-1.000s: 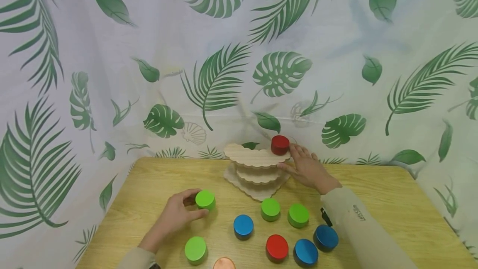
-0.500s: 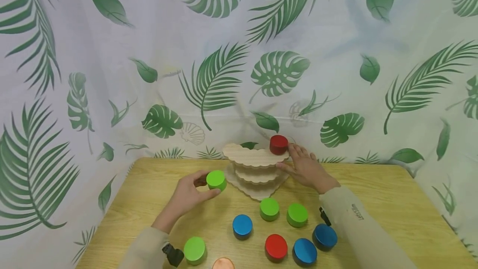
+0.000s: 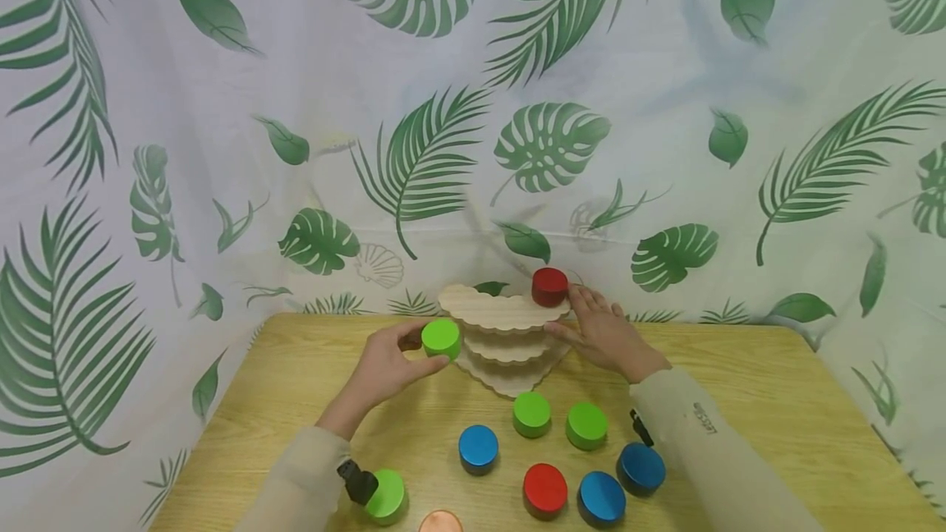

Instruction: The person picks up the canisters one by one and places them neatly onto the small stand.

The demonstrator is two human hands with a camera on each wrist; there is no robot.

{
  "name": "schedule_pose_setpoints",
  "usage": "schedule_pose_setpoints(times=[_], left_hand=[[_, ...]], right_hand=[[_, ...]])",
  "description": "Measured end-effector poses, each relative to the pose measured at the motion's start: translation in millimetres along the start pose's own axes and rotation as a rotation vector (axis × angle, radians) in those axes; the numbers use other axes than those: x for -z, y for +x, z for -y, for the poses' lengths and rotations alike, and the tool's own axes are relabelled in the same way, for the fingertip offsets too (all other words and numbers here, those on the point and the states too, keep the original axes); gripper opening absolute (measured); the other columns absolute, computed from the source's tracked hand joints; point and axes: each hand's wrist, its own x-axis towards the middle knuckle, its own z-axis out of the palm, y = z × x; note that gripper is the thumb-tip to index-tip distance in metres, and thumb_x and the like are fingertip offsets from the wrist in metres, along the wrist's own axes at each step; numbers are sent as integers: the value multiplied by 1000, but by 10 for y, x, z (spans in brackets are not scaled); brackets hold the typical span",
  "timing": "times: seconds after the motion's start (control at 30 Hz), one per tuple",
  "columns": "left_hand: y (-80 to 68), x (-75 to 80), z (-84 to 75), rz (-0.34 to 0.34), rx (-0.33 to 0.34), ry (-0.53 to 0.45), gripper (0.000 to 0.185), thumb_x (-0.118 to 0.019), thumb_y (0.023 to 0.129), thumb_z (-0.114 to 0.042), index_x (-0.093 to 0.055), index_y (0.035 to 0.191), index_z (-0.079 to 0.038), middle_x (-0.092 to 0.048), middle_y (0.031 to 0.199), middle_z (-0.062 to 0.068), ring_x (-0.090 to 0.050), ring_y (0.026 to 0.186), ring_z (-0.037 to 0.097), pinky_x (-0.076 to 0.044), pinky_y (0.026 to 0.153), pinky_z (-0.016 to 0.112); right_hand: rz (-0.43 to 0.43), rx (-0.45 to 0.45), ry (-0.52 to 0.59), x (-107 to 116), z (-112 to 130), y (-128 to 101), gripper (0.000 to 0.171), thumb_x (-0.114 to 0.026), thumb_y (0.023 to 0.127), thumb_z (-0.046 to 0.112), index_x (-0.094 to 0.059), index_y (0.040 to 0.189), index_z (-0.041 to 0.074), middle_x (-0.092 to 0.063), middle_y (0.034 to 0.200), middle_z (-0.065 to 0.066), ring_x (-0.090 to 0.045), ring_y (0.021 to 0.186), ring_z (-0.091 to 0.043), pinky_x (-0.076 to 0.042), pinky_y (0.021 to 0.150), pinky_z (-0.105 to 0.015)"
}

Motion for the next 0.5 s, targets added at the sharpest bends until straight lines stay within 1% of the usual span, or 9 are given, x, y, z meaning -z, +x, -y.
schedule_pose_setpoints(times=[0.17, 0.33, 0.4, 0.5], left_hand=[[61, -19, -22, -1, 9, 9, 59, -89, 87, -27, -68, 140, -13, -73, 129, 6, -70, 115, 27, -58, 103, 54], [142, -47, -54, -7, 4, 38, 62, -89, 87, -25, -66, 143, -10, -73, 131, 8, -71, 115, 28, -59, 101, 49], [175, -59, -63, -15, -2, 52, 63, -88, 87, -25, -65, 143, -8, -73, 131, 9, -72, 114, 28, -60, 100, 49], [232, -85, -84, -15, -16, 48, 60, -88, 87, -24, -67, 141, -7, -74, 128, 11, -73, 112, 30, -60, 99, 53]], right_hand=[[2, 0, 1, 11, 9, -1, 93, -48, 107, 61, -20, 164, -8, -28, 169, -30, -25, 156, -54, -23, 121, -78], [4, -4, 8, 30, 34, -11, 93, -50, 107, 60, -20, 164, -7, -28, 169, -30, -25, 156, -54, -23, 121, -78], [4, -2, 12, 38, 48, -12, 93, -50, 107, 60, -21, 164, -7, -29, 169, -30, -26, 156, -54, -23, 121, -78], [0, -4, 11, 42, 53, -24, 93, -51, 106, 59, -21, 164, -7, -29, 169, -30, -26, 156, -54, -23, 121, -78]])
